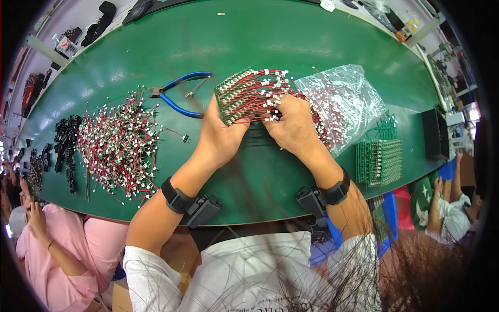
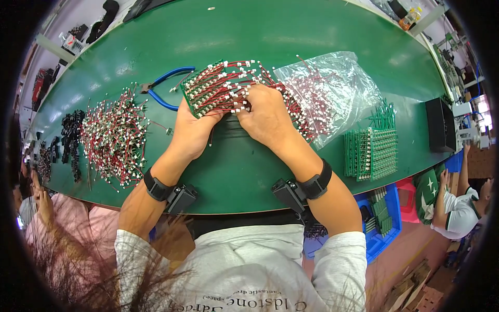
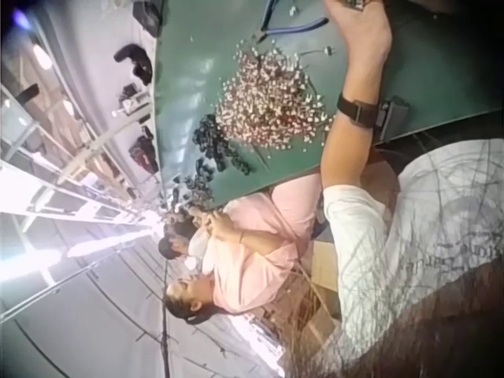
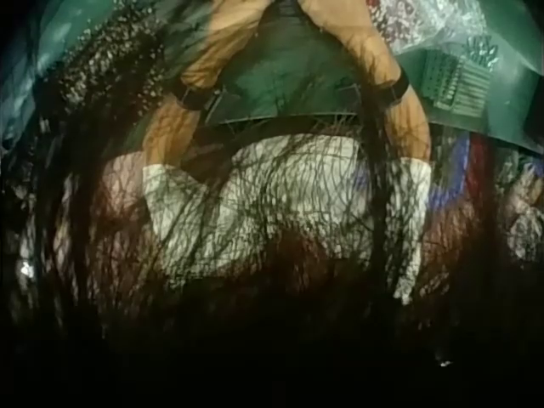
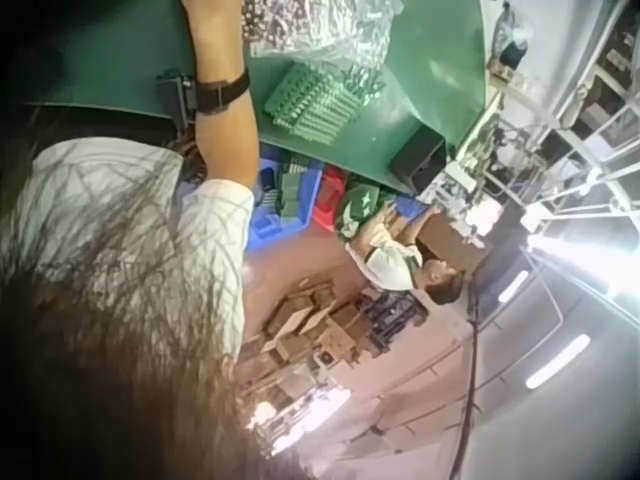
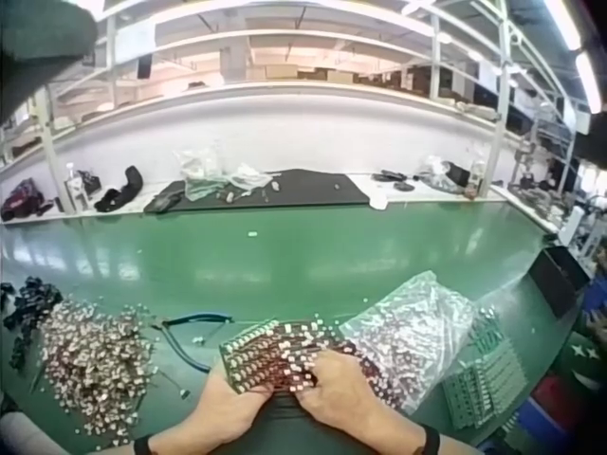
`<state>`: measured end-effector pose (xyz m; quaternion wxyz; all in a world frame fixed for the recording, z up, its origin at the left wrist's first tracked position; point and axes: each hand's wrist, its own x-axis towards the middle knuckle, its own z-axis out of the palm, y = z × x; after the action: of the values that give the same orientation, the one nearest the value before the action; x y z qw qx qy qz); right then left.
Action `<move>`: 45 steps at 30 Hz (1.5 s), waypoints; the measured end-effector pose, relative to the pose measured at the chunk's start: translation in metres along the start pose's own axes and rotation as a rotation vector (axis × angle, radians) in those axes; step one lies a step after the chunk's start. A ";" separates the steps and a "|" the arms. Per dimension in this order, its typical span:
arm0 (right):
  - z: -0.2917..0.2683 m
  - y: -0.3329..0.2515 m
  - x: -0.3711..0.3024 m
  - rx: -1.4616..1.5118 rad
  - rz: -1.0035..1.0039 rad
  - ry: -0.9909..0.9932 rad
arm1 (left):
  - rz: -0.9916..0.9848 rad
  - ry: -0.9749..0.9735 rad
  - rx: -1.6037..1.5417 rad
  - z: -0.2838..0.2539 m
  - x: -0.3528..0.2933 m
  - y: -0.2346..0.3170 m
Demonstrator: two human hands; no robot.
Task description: The person picks up a circuit board and inserts small wired components into it by hand, repeating this process with several wires.
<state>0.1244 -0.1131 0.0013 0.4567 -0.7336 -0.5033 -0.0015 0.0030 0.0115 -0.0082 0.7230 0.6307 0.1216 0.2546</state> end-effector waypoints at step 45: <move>-0.015 -0.006 0.004 0.404 0.322 -0.194 | 0.091 0.343 -0.174 -0.010 0.012 0.002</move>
<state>0.1285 -0.1201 0.0161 0.5377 -0.6948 -0.4118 0.2418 0.0076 0.0269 -0.0060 0.7312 0.5180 0.1921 0.4001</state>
